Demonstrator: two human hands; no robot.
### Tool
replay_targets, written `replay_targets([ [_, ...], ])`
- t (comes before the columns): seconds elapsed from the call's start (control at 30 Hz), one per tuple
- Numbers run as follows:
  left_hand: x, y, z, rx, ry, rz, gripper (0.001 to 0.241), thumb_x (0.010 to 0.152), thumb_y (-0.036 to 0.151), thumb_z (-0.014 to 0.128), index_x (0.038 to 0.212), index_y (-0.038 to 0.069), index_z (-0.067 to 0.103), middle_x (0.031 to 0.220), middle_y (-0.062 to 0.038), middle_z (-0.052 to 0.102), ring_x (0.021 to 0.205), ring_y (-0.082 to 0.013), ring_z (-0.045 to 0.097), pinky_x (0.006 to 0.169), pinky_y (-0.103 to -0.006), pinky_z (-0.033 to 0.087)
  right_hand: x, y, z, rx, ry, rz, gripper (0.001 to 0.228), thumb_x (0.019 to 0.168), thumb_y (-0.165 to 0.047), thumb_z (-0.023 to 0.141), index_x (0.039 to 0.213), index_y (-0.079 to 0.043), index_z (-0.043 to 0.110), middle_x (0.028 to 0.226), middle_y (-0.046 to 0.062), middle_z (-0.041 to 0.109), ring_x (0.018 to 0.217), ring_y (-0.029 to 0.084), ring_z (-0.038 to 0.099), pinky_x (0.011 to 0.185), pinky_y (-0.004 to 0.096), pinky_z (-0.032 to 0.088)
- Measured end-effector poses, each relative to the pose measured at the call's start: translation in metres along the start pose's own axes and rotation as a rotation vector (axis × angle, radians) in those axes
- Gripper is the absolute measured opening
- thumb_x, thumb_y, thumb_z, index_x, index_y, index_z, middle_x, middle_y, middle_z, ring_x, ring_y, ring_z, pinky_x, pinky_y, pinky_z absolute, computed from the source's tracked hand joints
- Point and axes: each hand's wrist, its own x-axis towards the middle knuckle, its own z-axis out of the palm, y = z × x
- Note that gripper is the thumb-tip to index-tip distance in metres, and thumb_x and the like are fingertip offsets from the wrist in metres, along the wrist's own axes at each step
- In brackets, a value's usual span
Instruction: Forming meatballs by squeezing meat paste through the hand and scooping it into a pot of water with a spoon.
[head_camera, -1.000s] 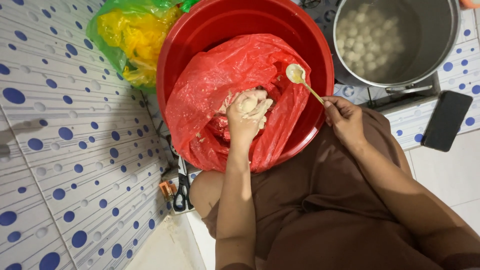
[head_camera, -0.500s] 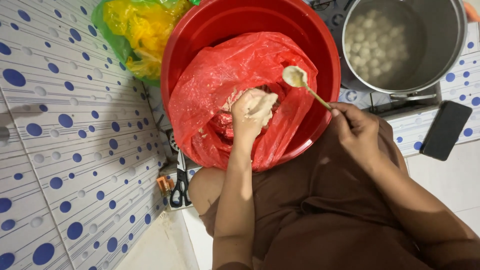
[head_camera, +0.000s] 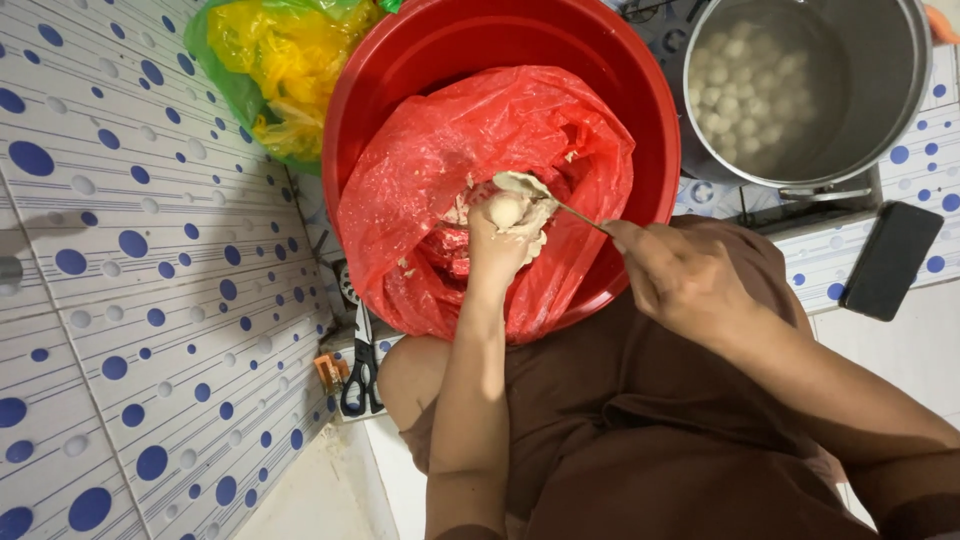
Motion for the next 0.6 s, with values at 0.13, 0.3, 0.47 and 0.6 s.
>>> replay_targets([
  [0.13, 0.004, -0.007, 0.001, -0.011, -0.015, -0.012, 0.014, 0.084, 0.004, 0.073, 0.074, 0.004, 0.063, 0.045, -0.010, 0.051, 0.029, -0.0156, 0.047, 0.023, -0.0257, 0.033, 0.004, -0.007, 0.003, 0.024, -0.057, 0.041, 0.021, 0.097, -0.003, 0.065, 0.114, -0.006, 0.077, 0.063, 0.006, 0.059, 0.054, 0.024, 0.064, 0.047, 0.034, 0.053],
  [0.3, 0.018, -0.029, 0.006, 0.549, 0.138, -0.112, 0.019, 0.070, 0.004, 0.078, 0.088, 0.003, 0.071, 0.066, -0.013, 0.071, 0.057, -0.0285, 0.073, 0.039, -0.0403, 0.058, -0.019, 0.007, 0.022, 0.727, -0.226, 0.817, 0.015, 0.098, -0.007, 0.063, 0.103, -0.003, 0.078, 0.052, 0.007, 0.056, 0.052, 0.013, 0.054, 0.045, 0.030, 0.046],
  [0.47, 0.038, -0.081, -0.010, 0.959, 0.144, -0.099, 0.037, 0.073, 0.028, 0.079, 0.109, 0.019, 0.073, 0.094, -0.006, 0.075, 0.101, -0.0321, 0.074, 0.083, -0.0481, 0.063, -0.033, 0.023, 0.021, 1.176, -0.057, 1.177, 0.016, 0.094, 0.002, 0.062, 0.103, 0.012, 0.070, 0.060, 0.003, 0.049, 0.055, 0.009, 0.044, 0.040, 0.021, 0.038],
  [0.6, 0.038, -0.072, -0.012, 1.028, 0.100, 0.290, 0.021, 0.083, 0.029, 0.075, 0.081, 0.009, 0.073, 0.073, -0.018, 0.071, 0.084, -0.0463, 0.070, 0.075, -0.0594, 0.056, -0.026, 0.052, 0.004, 0.621, 0.010, 1.043, 0.031, 0.092, -0.011, 0.065, 0.061, -0.005, 0.065, 0.039, 0.010, 0.052, 0.035, 0.015, 0.051, 0.044, 0.025, 0.038],
])
